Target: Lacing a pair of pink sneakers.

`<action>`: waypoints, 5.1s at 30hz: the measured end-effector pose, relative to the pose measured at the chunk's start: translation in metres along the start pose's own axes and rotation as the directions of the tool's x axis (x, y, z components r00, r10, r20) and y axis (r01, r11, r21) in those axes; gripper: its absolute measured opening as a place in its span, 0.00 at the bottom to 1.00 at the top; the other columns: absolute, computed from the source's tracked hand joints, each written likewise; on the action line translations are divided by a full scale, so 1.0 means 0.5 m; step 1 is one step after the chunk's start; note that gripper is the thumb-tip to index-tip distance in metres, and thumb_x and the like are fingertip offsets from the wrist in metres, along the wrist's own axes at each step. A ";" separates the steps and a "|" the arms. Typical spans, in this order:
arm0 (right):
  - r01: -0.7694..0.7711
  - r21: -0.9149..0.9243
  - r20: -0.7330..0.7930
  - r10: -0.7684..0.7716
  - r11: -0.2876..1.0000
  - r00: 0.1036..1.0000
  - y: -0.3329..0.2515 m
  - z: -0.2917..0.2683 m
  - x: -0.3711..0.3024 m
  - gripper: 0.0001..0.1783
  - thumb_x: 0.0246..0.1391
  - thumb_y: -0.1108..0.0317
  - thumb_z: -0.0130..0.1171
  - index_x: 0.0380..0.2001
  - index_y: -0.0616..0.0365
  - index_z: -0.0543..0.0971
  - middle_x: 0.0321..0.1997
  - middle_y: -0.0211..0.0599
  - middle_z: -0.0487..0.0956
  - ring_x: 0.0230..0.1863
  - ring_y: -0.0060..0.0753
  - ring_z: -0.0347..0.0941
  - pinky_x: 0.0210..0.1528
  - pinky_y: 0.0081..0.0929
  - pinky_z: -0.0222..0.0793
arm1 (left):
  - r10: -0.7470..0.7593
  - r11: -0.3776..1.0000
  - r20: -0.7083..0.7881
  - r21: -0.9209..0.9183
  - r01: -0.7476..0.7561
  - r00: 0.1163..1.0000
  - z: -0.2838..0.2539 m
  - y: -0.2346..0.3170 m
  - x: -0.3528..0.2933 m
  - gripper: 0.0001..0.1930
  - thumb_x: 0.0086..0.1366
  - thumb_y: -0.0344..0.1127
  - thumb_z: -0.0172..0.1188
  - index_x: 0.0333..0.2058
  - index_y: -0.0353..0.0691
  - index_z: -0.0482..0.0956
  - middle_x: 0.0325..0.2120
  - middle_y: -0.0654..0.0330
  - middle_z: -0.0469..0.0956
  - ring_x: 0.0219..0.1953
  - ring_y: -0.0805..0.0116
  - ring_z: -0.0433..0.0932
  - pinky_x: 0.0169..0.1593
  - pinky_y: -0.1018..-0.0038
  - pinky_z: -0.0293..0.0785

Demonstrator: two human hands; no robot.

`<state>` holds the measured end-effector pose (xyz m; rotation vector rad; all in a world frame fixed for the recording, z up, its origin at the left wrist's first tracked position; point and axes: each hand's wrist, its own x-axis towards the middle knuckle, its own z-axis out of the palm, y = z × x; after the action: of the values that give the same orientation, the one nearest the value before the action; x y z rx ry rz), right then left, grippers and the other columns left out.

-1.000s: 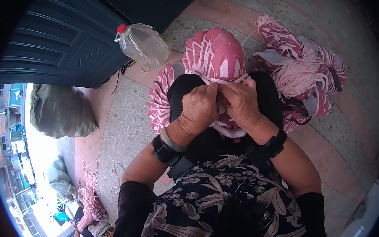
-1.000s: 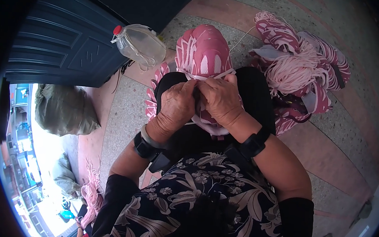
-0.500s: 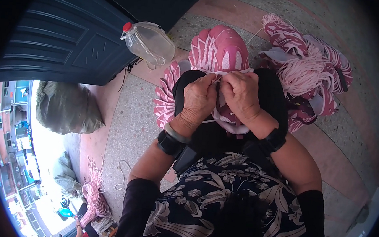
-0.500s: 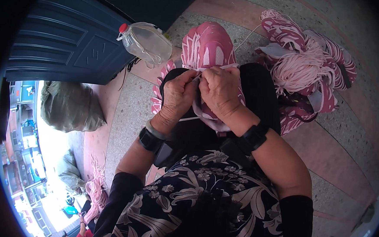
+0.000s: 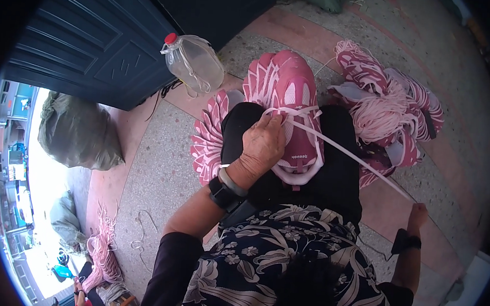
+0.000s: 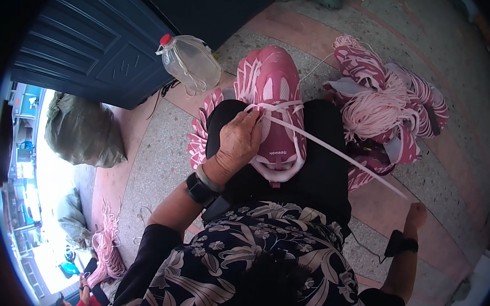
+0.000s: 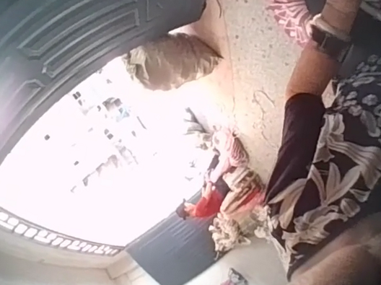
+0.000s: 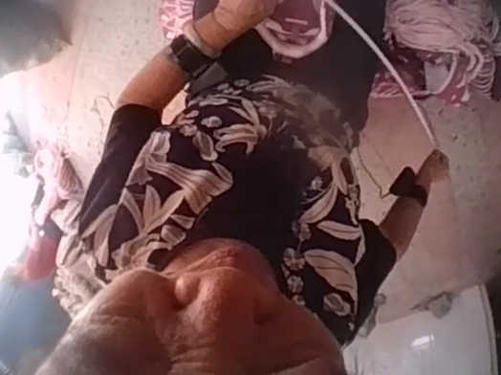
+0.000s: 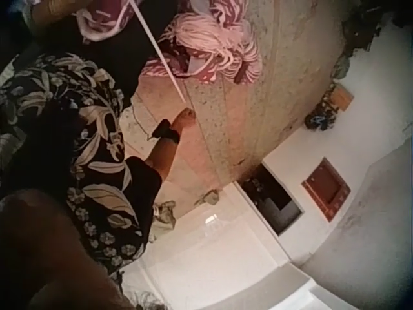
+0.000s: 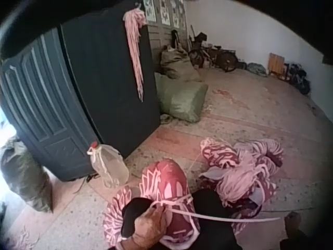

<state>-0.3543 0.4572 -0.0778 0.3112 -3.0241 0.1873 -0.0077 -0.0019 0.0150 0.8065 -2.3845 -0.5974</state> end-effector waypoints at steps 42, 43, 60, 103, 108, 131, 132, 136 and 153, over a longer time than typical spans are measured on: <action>0.399 0.825 0.157 -0.841 0.400 0.518 -0.405 -0.176 -0.168 0.05 0.46 0.78 0.51 0.30 0.65 0.71 0.26 0.42 0.71 0.26 0.37 0.69 0.29 0.25 0.64 | -0.155 0.946 -0.078 -0.300 0.125 0.985 0.011 0.002 0.022 0.13 0.49 0.22 0.51 0.36 0.34 0.70 0.30 0.51 0.72 0.33 0.54 0.73 0.38 0.69 0.69; 0.440 0.825 0.095 -0.855 0.355 0.510 -0.445 -0.172 -0.166 0.09 0.45 0.77 0.53 0.33 0.65 0.71 0.29 0.44 0.72 0.30 0.40 0.70 0.33 0.28 0.66 | -0.139 0.950 -0.107 -0.296 0.102 0.984 0.005 0.001 0.026 0.13 0.47 0.21 0.50 0.35 0.34 0.70 0.30 0.51 0.72 0.34 0.54 0.72 0.39 0.68 0.69; -0.356 0.536 0.732 -0.631 0.766 -0.256 -0.764 -0.168 -0.101 0.20 0.52 0.52 0.55 0.26 0.61 0.72 0.17 0.32 0.73 0.13 0.20 0.69 0.16 0.19 0.69 | -0.182 0.950 -0.146 -0.281 0.136 0.972 -0.051 -0.031 0.026 0.07 0.48 0.22 0.52 0.29 0.34 0.71 0.26 0.52 0.73 0.31 0.55 0.75 0.36 0.69 0.70; 0.813 0.549 -0.109 -0.948 0.193 0.299 -0.878 -0.195 -0.209 0.10 0.41 0.66 0.58 0.27 0.59 0.72 0.24 0.39 0.75 0.24 0.40 0.75 0.26 0.33 0.70 | -0.267 0.961 0.140 0.111 0.253 0.953 -0.035 0.017 0.018 0.06 0.49 0.33 0.56 0.23 0.37 0.70 0.25 0.51 0.76 0.27 0.52 0.76 0.30 0.62 0.71; 0.912 0.375 -0.076 -0.975 0.166 0.209 -0.910 -0.183 -0.224 0.09 0.40 0.66 0.57 0.25 0.58 0.71 0.23 0.39 0.75 0.22 0.40 0.74 0.25 0.33 0.69 | -0.159 0.954 0.227 0.287 0.091 0.961 -0.044 0.004 0.006 0.09 0.51 0.37 0.55 0.20 0.39 0.70 0.16 0.52 0.74 0.20 0.50 0.75 0.24 0.60 0.70; 0.967 -0.020 -0.278 -0.928 -0.253 -0.249 -0.743 -0.155 -0.105 0.13 0.40 0.68 0.52 0.32 0.60 0.75 0.18 0.29 0.67 0.18 0.25 0.65 0.32 0.27 0.59 | -0.095 0.971 0.288 0.239 0.024 0.953 -0.085 0.012 0.018 0.11 0.53 0.38 0.57 0.18 0.39 0.72 0.16 0.53 0.73 0.20 0.54 0.75 0.23 0.66 0.70; 0.969 -0.021 -0.276 -0.930 -0.248 -0.244 -0.728 -0.146 -0.121 0.13 0.40 0.68 0.52 0.32 0.60 0.75 0.18 0.29 0.67 0.18 0.25 0.65 0.32 0.27 0.59 | -0.067 0.991 0.180 0.128 0.044 0.981 -0.084 0.020 0.031 0.09 0.52 0.36 0.58 0.20 0.38 0.73 0.18 0.53 0.74 0.22 0.55 0.75 0.24 0.67 0.71; 0.922 0.384 -0.209 -0.969 0.043 0.132 -0.720 -0.137 -0.155 0.19 0.38 0.67 0.59 0.37 0.63 0.72 0.23 0.38 0.70 0.21 0.37 0.68 0.31 0.28 0.61 | 0.079 0.988 -0.015 -0.130 -0.080 0.997 -0.046 0.035 0.062 0.04 0.51 0.30 0.59 0.27 0.38 0.76 0.22 0.54 0.75 0.24 0.55 0.76 0.27 0.68 0.71; 0.550 0.823 -0.141 -0.885 0.144 0.443 -0.800 -0.125 -0.177 0.29 0.37 0.75 0.53 0.48 0.68 0.64 0.36 0.52 0.74 0.36 0.52 0.72 0.38 0.37 0.69 | -0.082 0.994 0.367 0.097 0.049 0.927 -0.006 0.068 0.095 0.08 0.51 0.38 0.55 0.22 0.41 0.77 0.18 0.53 0.76 0.25 0.54 0.77 0.30 0.63 0.73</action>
<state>-0.1795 0.0943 0.0192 2.1014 -2.3268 1.5234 -0.0516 -0.0088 0.0527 0.8779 -2.7515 -0.7327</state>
